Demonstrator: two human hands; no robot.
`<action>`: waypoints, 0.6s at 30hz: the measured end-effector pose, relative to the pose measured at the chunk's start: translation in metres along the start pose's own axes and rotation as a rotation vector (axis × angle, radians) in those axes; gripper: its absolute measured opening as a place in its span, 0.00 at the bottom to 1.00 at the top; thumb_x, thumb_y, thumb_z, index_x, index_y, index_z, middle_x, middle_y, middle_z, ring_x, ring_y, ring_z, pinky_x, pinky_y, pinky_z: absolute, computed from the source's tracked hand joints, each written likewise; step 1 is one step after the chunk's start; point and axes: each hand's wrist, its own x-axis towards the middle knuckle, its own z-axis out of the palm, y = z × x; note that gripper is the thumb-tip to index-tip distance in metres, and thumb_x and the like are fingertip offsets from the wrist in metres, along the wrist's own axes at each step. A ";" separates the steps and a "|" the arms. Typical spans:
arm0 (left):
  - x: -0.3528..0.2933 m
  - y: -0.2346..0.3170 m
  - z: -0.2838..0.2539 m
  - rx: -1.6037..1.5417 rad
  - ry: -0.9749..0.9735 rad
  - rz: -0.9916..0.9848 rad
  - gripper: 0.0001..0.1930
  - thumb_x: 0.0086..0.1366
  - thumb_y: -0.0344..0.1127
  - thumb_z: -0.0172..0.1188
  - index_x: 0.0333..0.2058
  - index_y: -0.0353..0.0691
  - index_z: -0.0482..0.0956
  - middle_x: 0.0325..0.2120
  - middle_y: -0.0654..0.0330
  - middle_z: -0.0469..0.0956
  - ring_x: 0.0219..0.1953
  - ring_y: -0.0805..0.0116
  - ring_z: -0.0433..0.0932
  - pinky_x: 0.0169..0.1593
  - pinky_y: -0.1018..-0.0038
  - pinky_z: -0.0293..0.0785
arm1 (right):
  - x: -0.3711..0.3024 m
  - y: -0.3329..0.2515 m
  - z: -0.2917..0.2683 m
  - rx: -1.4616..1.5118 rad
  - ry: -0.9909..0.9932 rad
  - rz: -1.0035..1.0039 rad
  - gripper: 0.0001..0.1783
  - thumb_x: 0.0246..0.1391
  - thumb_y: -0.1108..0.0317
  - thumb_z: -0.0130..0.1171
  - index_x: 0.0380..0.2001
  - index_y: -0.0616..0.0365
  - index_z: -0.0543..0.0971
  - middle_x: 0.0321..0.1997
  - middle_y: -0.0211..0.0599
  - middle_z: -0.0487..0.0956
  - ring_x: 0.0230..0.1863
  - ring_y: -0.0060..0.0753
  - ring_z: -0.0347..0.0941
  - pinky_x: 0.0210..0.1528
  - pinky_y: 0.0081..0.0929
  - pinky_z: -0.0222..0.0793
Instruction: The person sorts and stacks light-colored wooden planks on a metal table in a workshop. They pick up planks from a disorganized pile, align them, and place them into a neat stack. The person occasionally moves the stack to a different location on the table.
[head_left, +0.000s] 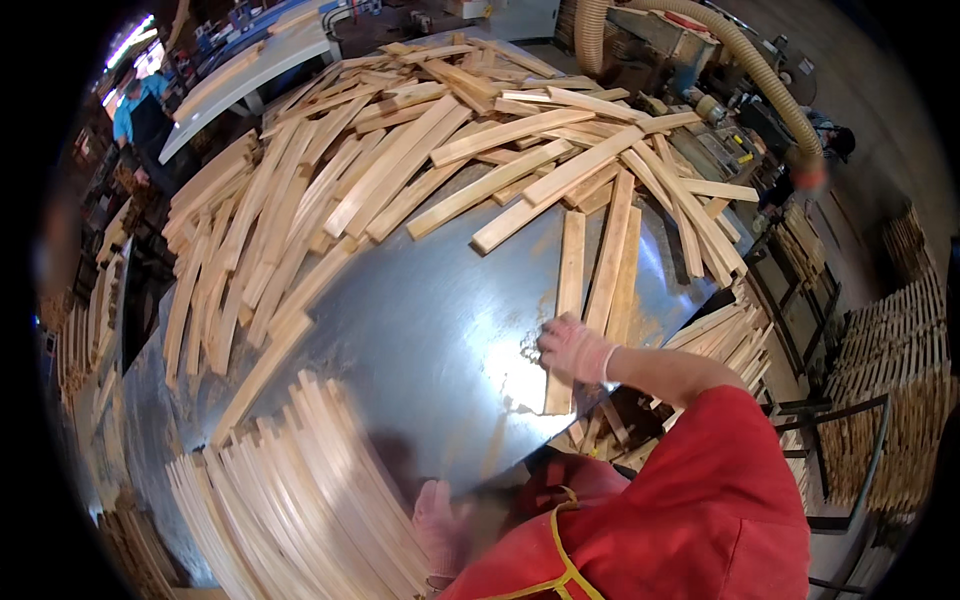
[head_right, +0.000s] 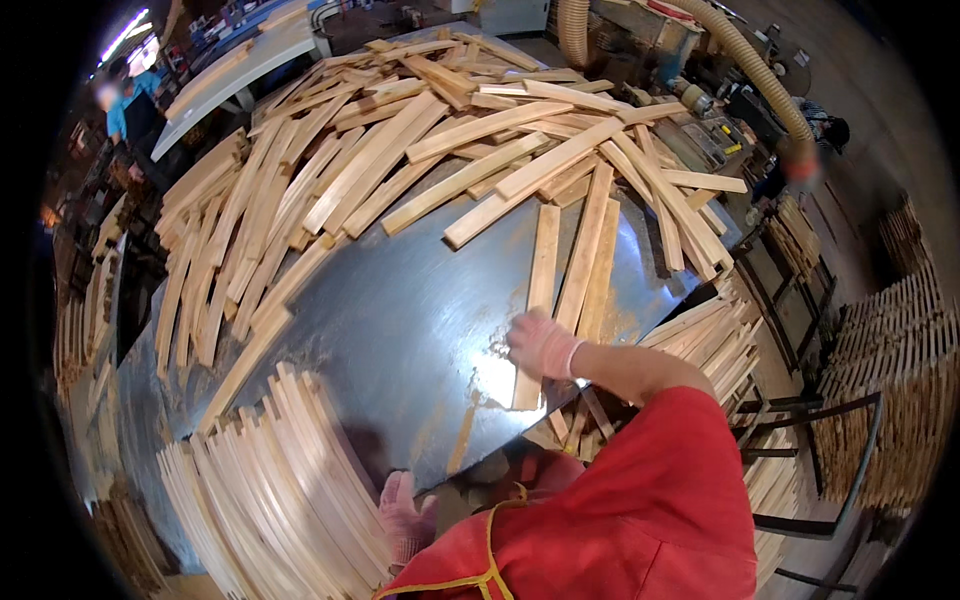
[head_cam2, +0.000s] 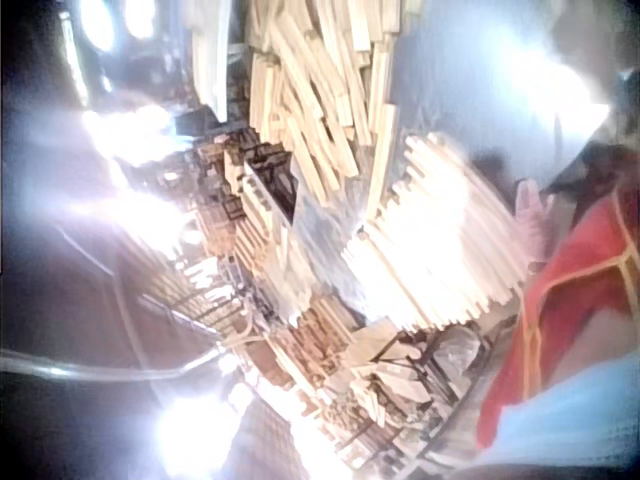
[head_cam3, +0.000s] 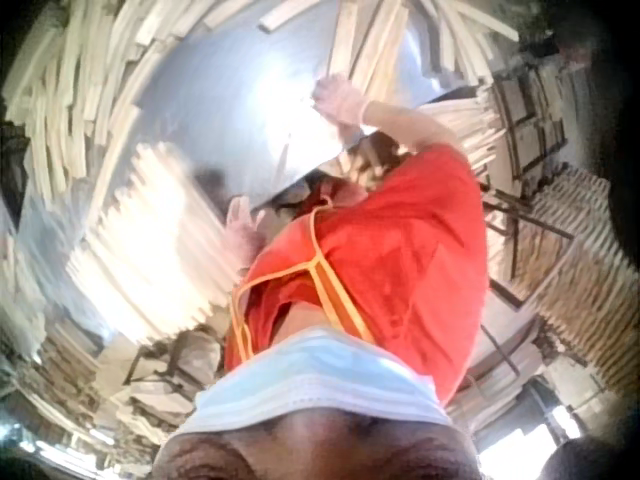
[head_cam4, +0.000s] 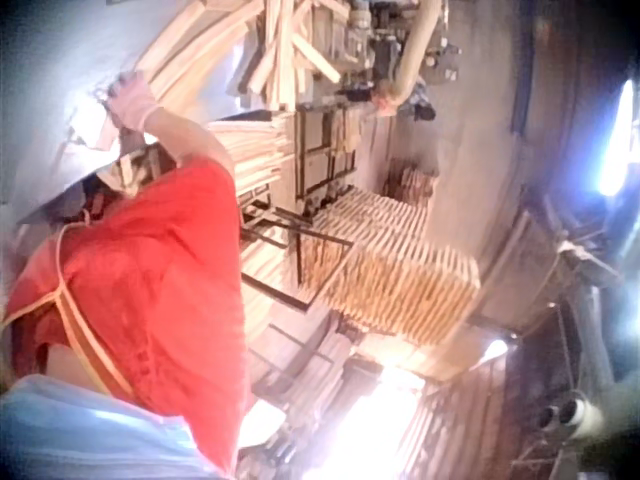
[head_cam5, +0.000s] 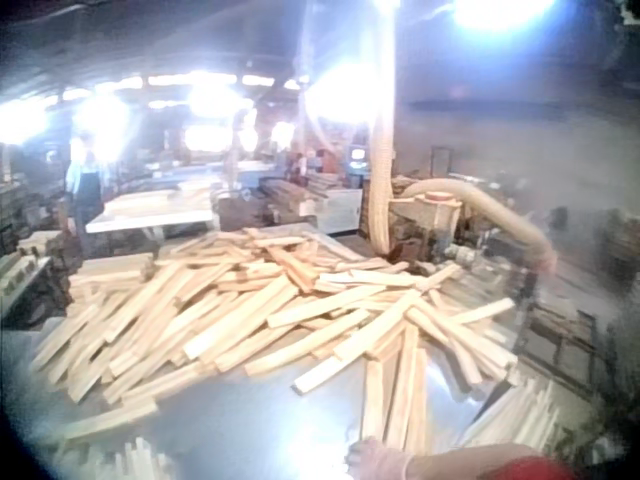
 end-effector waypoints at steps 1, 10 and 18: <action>0.014 0.006 0.006 0.038 -0.030 0.020 0.30 0.52 0.41 0.73 0.53 0.37 0.77 0.50 0.49 0.77 0.57 0.41 0.74 0.60 0.46 0.68 | 0.006 -0.007 -0.005 0.042 0.077 -0.063 0.17 0.53 0.59 0.64 0.47 0.39 0.85 0.48 0.30 0.79 0.61 0.42 0.71 0.61 0.48 0.66; 0.102 0.036 0.065 0.369 -0.137 0.144 0.42 0.43 0.47 0.78 0.59 0.41 0.74 0.49 0.53 0.77 0.51 0.45 0.77 0.50 0.50 0.75 | 0.056 0.131 0.003 0.356 0.620 1.135 0.25 0.44 0.65 0.64 0.51 0.51 0.83 0.55 0.49 0.79 0.61 0.55 0.72 0.63 0.47 0.70; 0.098 0.075 -0.009 -0.878 -0.586 -0.461 0.22 0.67 0.42 0.63 0.58 0.43 0.82 0.57 0.51 0.81 0.56 0.47 0.80 0.62 0.47 0.75 | 0.030 0.132 0.076 1.369 1.036 1.367 0.37 0.50 0.74 0.62 0.66 0.60 0.73 0.47 0.49 0.84 0.44 0.43 0.80 0.48 0.38 0.78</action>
